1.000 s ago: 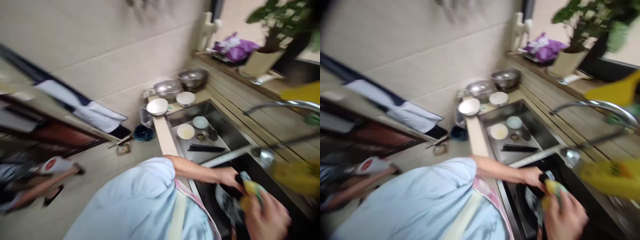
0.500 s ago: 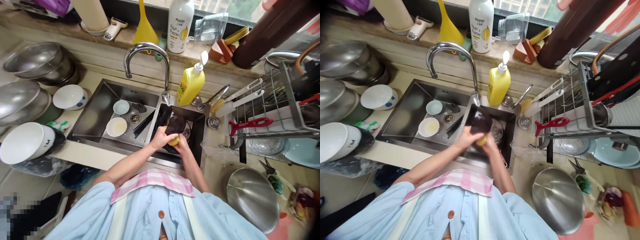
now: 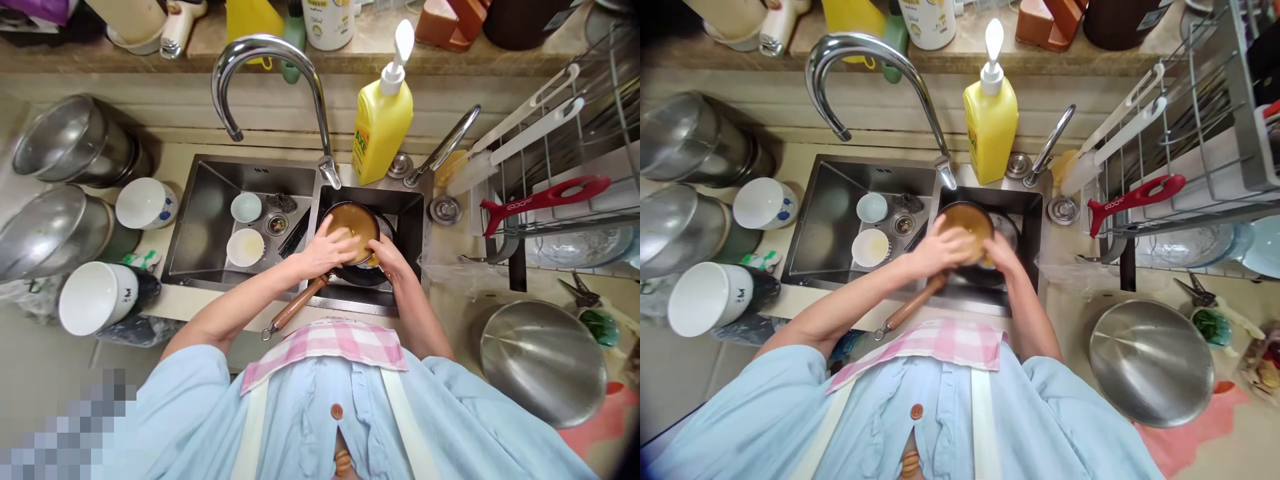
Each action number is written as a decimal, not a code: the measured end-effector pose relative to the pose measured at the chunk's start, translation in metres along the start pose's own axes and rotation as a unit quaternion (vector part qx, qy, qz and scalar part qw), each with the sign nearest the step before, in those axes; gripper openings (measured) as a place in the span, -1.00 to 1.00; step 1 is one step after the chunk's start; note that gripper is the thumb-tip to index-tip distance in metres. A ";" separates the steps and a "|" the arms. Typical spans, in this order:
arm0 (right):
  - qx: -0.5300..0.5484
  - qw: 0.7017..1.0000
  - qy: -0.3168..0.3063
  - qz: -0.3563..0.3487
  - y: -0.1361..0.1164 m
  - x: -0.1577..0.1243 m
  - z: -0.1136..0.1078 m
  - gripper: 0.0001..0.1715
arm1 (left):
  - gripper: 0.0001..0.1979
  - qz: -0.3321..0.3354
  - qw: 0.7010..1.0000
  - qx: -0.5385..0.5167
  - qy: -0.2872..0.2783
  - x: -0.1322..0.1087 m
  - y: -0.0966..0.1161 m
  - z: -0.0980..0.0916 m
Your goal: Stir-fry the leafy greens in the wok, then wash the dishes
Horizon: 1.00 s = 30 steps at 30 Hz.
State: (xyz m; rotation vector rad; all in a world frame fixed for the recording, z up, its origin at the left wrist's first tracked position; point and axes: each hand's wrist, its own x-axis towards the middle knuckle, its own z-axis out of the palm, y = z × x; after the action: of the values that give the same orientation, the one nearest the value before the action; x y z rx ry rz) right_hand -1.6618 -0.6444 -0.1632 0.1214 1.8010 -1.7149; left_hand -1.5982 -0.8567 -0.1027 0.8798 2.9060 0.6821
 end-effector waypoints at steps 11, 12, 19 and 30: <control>-0.068 0.995 -0.031 -0.059 0.004 0.018 -0.016 -0.42 | -0.02 -0.304 0.632 -0.693 0.168 0.001 -0.016 0.043; -0.079 0.995 -0.033 -0.056 0.006 0.023 -0.018 -0.44 | -0.04 -0.311 0.620 -0.697 0.182 0.002 -0.016 0.044; -0.292 0.944 0.152 0.031 0.034 0.074 -0.035 -0.37 | -0.29 -0.420 0.566 -0.666 0.247 -0.002 -0.010 0.033; -0.399 0.891 0.215 -0.015 0.022 0.054 -0.031 -0.63 | -0.28 -0.481 0.572 -0.582 0.321 -0.005 0.002 0.023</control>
State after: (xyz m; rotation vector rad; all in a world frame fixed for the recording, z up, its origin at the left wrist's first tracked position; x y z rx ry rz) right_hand -1.7053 -0.6321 -0.2112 0.1242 2.7074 -0.8714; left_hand -1.5893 -0.8483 -0.1230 -1.1663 1.7439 2.3963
